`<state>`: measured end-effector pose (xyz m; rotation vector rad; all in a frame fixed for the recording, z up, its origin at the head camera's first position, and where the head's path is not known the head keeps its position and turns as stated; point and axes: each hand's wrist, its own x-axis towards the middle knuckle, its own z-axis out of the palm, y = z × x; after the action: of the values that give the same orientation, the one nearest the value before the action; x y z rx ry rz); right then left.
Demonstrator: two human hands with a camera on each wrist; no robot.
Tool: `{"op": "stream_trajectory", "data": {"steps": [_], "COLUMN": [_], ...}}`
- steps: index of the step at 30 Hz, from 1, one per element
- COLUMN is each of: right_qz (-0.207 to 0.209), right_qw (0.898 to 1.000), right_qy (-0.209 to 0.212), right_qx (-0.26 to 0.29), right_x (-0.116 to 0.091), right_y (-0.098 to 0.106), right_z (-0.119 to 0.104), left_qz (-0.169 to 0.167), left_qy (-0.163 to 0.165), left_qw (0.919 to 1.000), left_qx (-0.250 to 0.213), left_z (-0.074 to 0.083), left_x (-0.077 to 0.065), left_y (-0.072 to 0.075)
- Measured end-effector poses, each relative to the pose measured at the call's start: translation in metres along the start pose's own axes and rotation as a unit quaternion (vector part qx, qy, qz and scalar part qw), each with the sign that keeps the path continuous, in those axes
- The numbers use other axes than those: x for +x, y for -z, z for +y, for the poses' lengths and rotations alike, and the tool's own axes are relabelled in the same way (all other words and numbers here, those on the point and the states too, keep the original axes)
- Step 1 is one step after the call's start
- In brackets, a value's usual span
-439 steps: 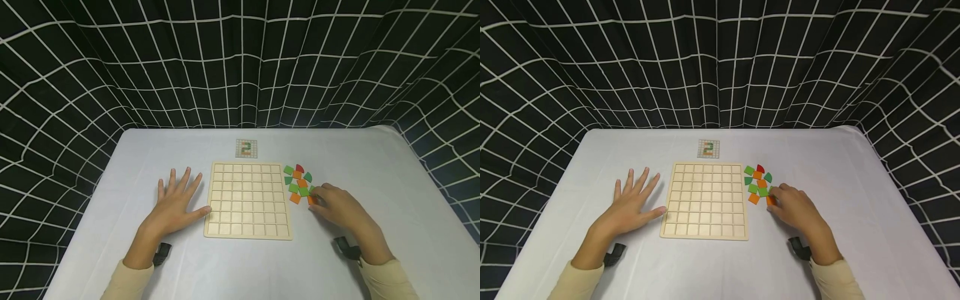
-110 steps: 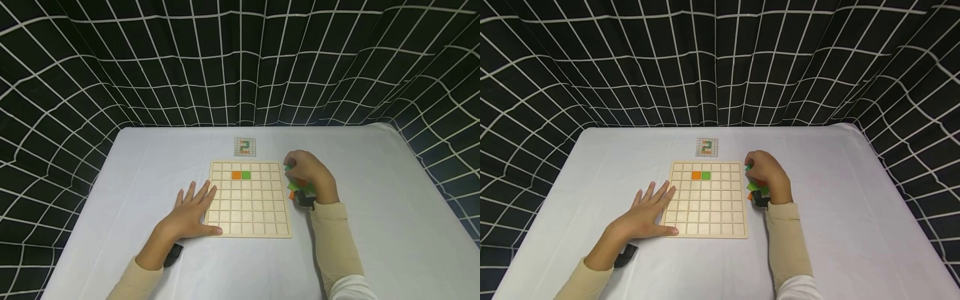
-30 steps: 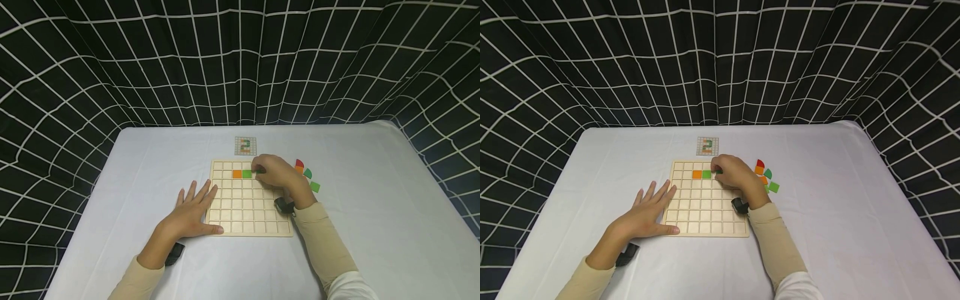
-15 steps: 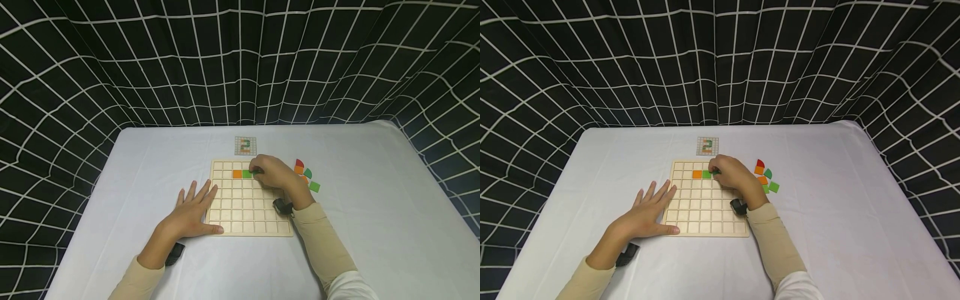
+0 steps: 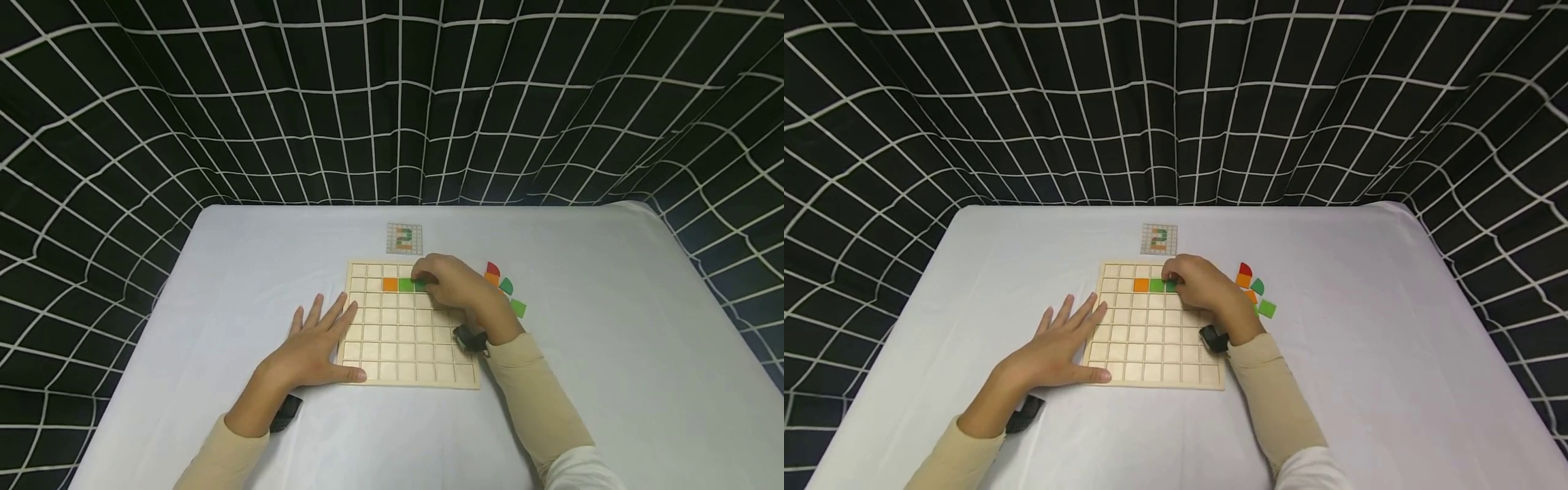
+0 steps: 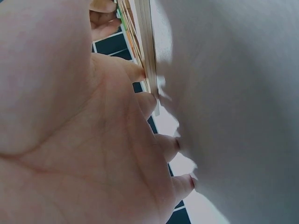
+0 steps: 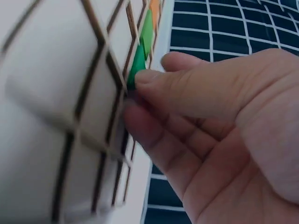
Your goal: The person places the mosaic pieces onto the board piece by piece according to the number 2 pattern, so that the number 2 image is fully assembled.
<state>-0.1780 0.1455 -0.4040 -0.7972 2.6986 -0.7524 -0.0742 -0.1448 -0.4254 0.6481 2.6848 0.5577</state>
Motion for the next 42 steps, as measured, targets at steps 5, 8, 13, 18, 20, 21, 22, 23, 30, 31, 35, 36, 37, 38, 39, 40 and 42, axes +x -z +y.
{"op": "stream_trajectory", "data": {"steps": [5,8,13,18,20,21,22,23,30,31,35,36,37,38,39,40,42], "right_qz": [0.027,0.063,0.100,0.065,0.051,0.046,0.042,0.040,0.030,0.029,0.025,0.024,0.024,0.024,0.025,0.026,0.027], "right_qw": [0.999,0.997,0.990,0.989,0.989,0.988,0.988,0.988,0.986,0.986,0.986,0.986,0.987,0.987,0.987,0.987,0.988], "right_qy": [-0.015,-0.025,-0.086,-0.132,-0.138,-0.140,-0.144,-0.148,-0.162,-0.163,-0.161,-0.160,-0.158,-0.155,-0.153,-0.151,-0.146], "right_qx": [-0.007,-0.036,-0.049,-0.033,-0.032,-0.034,-0.034,-0.034,-0.035,-0.033,-0.033,-0.033,-0.035,-0.038,-0.040,-0.042,-0.042], "right_x": [-0.039,-0.069,-0.107,-0.115,-0.114,-0.113,-0.112,-0.112,-0.112,-0.112,-0.110,-0.110,-0.110,-0.109,-0.109,-0.109,-0.109], "right_y": [0.012,0.018,0.032,0.038,0.037,0.036,0.035,0.034,0.036,0.036,0.035,0.034,0.033,0.033,0.032,0.032,0.032], "right_z": [0.018,0.033,0.054,0.065,0.068,0.068,0.069,0.069,0.068,0.068,0.068,0.068,0.068,0.067,0.067,0.066,0.065], "left_qz": [-0.006,-0.009,-0.006,-0.003,-0.003,-0.003,-0.002,-0.002,-0.004,-0.004,-0.002,-0.003,-0.004,-0.004,-0.003,-0.003,-0.003], "left_qy": [-0.005,-0.002,-0.002,0.000,-0.001,-0.001,-0.002,-0.003,0.001,0.002,0.003,0.005,0.006,0.005,0.005,0.005,0.005], "left_qw": [1.0000,1.0000,1.0000,1.0000,1.0000,1.0000,1.0000,1.0000,1.0000,1.0000,1.0000,1.0000,1.0000,1.0000,1.0000,1.0000,1.0000], "left_qx": [-0.003,0.001,0.001,-0.006,-0.007,-0.007,-0.008,-0.007,-0.003,-0.001,0.002,0.003,0.004,0.003,0.002,0.003,0.005], "left_z": [0.001,0.001,0.000,-0.003,-0.003,-0.003,-0.003,-0.003,-0.001,-0.001,-0.001,0.000,0.000,0.000,0.000,0.000,0.000], "left_x": [0.001,0.001,0.001,0.000,0.000,0.000,0.000,0.001,0.001,0.001,0.002,0.002,0.002,0.002,0.002,0.002,0.002], "left_y": [-0.001,0.000,0.002,0.002,0.001,0.001,0.001,0.000,0.000,0.000,0.001,0.001,0.001,0.001,0.000,0.000,0.000]}}
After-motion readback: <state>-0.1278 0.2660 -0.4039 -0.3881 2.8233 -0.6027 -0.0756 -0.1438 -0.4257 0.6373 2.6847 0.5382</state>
